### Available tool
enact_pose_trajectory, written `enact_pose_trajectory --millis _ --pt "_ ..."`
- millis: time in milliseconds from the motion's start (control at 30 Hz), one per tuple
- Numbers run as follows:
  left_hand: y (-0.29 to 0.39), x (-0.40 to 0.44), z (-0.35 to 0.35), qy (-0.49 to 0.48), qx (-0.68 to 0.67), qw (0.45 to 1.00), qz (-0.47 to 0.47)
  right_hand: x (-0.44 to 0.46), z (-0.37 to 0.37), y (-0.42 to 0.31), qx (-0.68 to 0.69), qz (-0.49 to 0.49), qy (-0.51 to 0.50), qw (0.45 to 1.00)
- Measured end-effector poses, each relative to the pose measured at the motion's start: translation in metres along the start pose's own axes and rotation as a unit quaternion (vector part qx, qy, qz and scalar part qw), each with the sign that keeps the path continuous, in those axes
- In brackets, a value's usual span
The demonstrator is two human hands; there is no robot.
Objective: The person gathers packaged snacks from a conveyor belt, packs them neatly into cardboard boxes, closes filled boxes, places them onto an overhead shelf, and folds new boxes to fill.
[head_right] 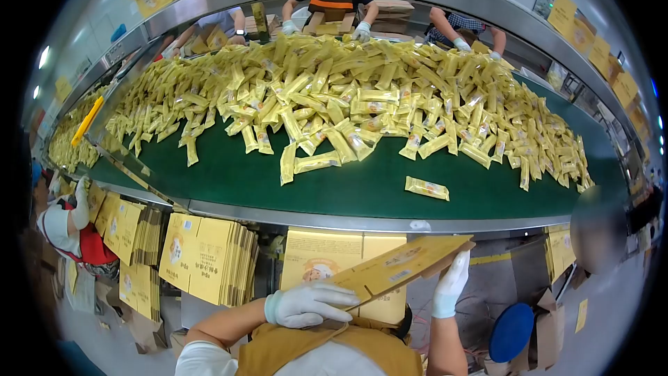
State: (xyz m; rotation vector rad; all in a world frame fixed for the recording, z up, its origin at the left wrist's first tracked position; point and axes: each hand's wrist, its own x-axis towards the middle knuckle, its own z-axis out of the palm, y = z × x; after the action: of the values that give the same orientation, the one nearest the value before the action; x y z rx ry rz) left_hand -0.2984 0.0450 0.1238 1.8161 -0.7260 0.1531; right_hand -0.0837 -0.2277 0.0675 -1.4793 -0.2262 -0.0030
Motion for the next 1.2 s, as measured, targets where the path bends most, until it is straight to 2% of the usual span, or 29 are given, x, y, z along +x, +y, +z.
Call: enact_pose_trajectory --millis 100,133,233,267,367,433,500,533,567,633,700,733,767,833,867,900,933,967,1000,1033,1100,1133,1200 --pt "-0.003 0.0 0.0 -0.003 0.087 0.995 0.049 -0.007 0.003 -0.017 0.035 0.057 0.011 0.998" --pt "-0.003 -0.001 0.001 -0.003 0.116 0.991 0.066 -0.006 0.004 -0.021 0.087 0.06 0.027 0.994" --pt "0.004 0.002 -0.003 0.017 0.167 0.981 0.097 0.002 -0.005 -0.038 0.011 0.179 -0.046 0.983" --pt "0.006 0.004 -0.005 0.019 0.181 0.977 0.109 0.007 -0.003 -0.039 -0.007 0.164 -0.038 0.986" --pt "0.01 0.014 -0.008 0.037 0.225 0.959 0.168 0.027 0.009 -0.075 -0.122 0.202 -0.133 0.963" --pt "0.014 0.026 -0.015 0.059 0.26 0.935 0.234 0.028 0.022 -0.084 -0.137 0.106 -0.188 0.967" --pt "0.036 0.036 -0.036 -0.151 0.323 0.932 0.065 0.032 0.026 -0.081 -0.177 0.007 -0.276 0.945" --pt "0.043 0.04 -0.046 -0.252 0.343 0.904 -0.023 0.034 0.03 -0.092 -0.304 -0.068 -0.332 0.89" --pt "0.037 0.037 -0.051 -0.158 0.373 0.914 -0.02 0.026 0.054 -0.139 -0.456 -0.066 -0.407 0.789" --pt "0.014 0.03 -0.057 0.032 0.418 0.908 -0.014 0.011 0.085 -0.15 -0.572 -0.114 -0.477 0.658" --pt "-0.002 0.034 -0.069 -0.048 0.445 0.891 -0.081 0.007 0.107 -0.13 -0.589 -0.133 -0.479 0.637" --pt "-0.008 0.036 -0.07 -0.087 0.458 0.878 -0.112 0.009 0.126 -0.134 -0.595 -0.084 -0.507 0.618" --pt "-0.014 0.038 -0.067 -0.151 0.454 0.867 -0.138 0.008 0.13 -0.117 -0.554 -0.122 -0.511 0.647" --pt "-0.026 0.043 -0.058 -0.278 0.441 0.832 -0.191 -0.003 0.134 -0.1 -0.532 -0.203 -0.514 0.642" --pt "-0.028 0.042 -0.056 -0.339 0.431 0.807 -0.218 -0.006 0.133 -0.1 -0.499 -0.203 -0.541 0.646" --pt "-0.029 0.04 -0.059 -0.213 0.502 0.83 -0.116 -0.003 0.134 -0.114 -0.496 -0.166 -0.593 0.612" --pt "-0.029 0.037 -0.063 -0.08 0.559 0.825 -0.01 0.004 0.127 -0.113 -0.436 -0.159 -0.617 0.636" --pt "-0.029 0.034 -0.066 0.054 0.599 0.792 0.099 0.014 0.115 -0.112 -0.374 -0.151 -0.636 0.657" --pt "-0.017 0.03 -0.064 0.098 0.658 0.746 0.03 0.025 0.106 -0.12 -0.32 -0.089 -0.676 0.657" --pt "-0.014 0.033 -0.065 0.131 0.635 0.758 -0.072 0.026 0.098 -0.119 -0.301 -0.056 -0.648 0.698" --pt "-0.015 0.034 -0.069 0.064 0.528 0.813 -0.236 0.014 0.078 -0.114 -0.259 0.014 -0.583 0.77" --pt "-0.001 0.05 -0.081 -0.015 0.445 0.835 -0.325 0.002 0.08 -0.114 -0.265 0.078 -0.472 0.837" --pt "0.038 0.089 -0.107 -0.169 0.245 0.825 -0.479 -0.002 0.078 -0.1 -0.348 -0.053 -0.376 0.857"
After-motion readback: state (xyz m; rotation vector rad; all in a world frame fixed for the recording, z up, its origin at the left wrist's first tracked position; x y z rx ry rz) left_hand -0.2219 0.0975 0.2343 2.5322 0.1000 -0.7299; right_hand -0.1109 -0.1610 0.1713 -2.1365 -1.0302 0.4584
